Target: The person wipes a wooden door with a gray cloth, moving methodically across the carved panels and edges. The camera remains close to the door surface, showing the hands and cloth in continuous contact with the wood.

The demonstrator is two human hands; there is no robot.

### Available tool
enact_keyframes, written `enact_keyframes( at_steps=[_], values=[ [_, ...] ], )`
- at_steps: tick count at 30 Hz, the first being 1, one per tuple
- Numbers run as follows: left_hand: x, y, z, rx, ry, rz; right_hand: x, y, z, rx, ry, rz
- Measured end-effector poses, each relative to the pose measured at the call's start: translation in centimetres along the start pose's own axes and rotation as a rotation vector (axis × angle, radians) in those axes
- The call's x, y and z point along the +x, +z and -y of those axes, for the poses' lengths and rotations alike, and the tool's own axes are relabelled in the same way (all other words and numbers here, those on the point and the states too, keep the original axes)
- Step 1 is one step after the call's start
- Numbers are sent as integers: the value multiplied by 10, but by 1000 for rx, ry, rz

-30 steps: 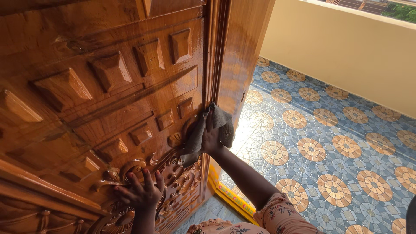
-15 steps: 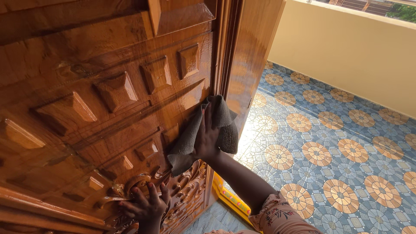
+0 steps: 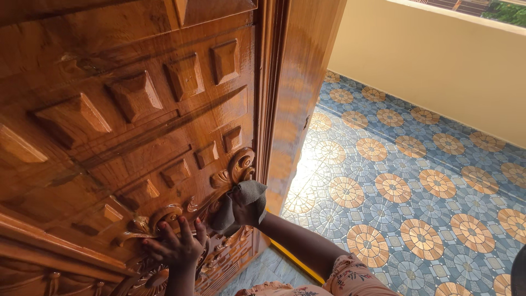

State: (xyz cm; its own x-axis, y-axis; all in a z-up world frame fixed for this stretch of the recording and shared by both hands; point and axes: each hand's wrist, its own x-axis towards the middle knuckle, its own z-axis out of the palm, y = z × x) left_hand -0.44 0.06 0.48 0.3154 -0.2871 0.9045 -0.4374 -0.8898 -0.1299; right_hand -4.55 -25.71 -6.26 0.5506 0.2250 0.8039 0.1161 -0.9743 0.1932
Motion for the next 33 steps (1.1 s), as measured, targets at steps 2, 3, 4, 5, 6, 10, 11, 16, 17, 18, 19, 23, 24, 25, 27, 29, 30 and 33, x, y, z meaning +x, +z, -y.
enact_keyframes(
  at_steps=[2, 3, 4, 5, 6, 10, 11, 16, 17, 18, 19, 23, 24, 25, 27, 29, 30, 33],
  values=[
    [1, -3, 0, -1, 3, 7, -2, -14, 0, 79, 23, 69],
    [1, -4, 0, -1, 5, 11, 3, -25, 0, 119, 35, 103],
    [1, -5, 1, 4, 9, 14, 9, -36, 0, 114, 19, 103],
    [1, -5, 1, 9, 13, 17, 18, -49, 0, 110, 4, 103],
    [2, -5, 2, 15, 17, 19, 30, -60, -2, 105, -13, 101],
    [0, -4, 3, 13, 24, 9, 77, -92, -26, 167, 194, 505],
    [-1, -3, 3, 9, 26, 8, 86, -96, -29, 60, 101, 302],
    [-2, 3, 5, 25, 33, 10, 155, -114, -71, 28, 87, -132],
    [-3, 3, 5, 25, 34, 16, 168, -123, -81, 28, 114, -155],
    [-5, 3, 5, 25, 34, 22, 181, -134, -90, 28, 140, -178],
    [-6, 3, 4, 29, 29, 23, 194, -143, -97, 28, 166, -200],
    [-7, 4, 2, 25, 13, 22, 236, -164, -108, 129, 185, -346],
    [-5, 5, 1, 20, 11, 21, 238, -165, -108, 136, 198, -350],
    [-4, 6, 0, 20, 0, 9, 238, -164, -107, 143, 210, -354],
    [-2, 7, -3, 20, -21, -10, 226, -153, -108, 218, 264, -343],
    [-1, 8, -4, -12, -27, -39, 198, -132, -107, 218, 279, -308],
    [0, 9, -5, -29, -32, -54, 180, -121, -106, 179, 264, -280],
    [0, 10, -6, -39, -43, -61, 118, -76, -103, 220, 195, -283]
  ],
)
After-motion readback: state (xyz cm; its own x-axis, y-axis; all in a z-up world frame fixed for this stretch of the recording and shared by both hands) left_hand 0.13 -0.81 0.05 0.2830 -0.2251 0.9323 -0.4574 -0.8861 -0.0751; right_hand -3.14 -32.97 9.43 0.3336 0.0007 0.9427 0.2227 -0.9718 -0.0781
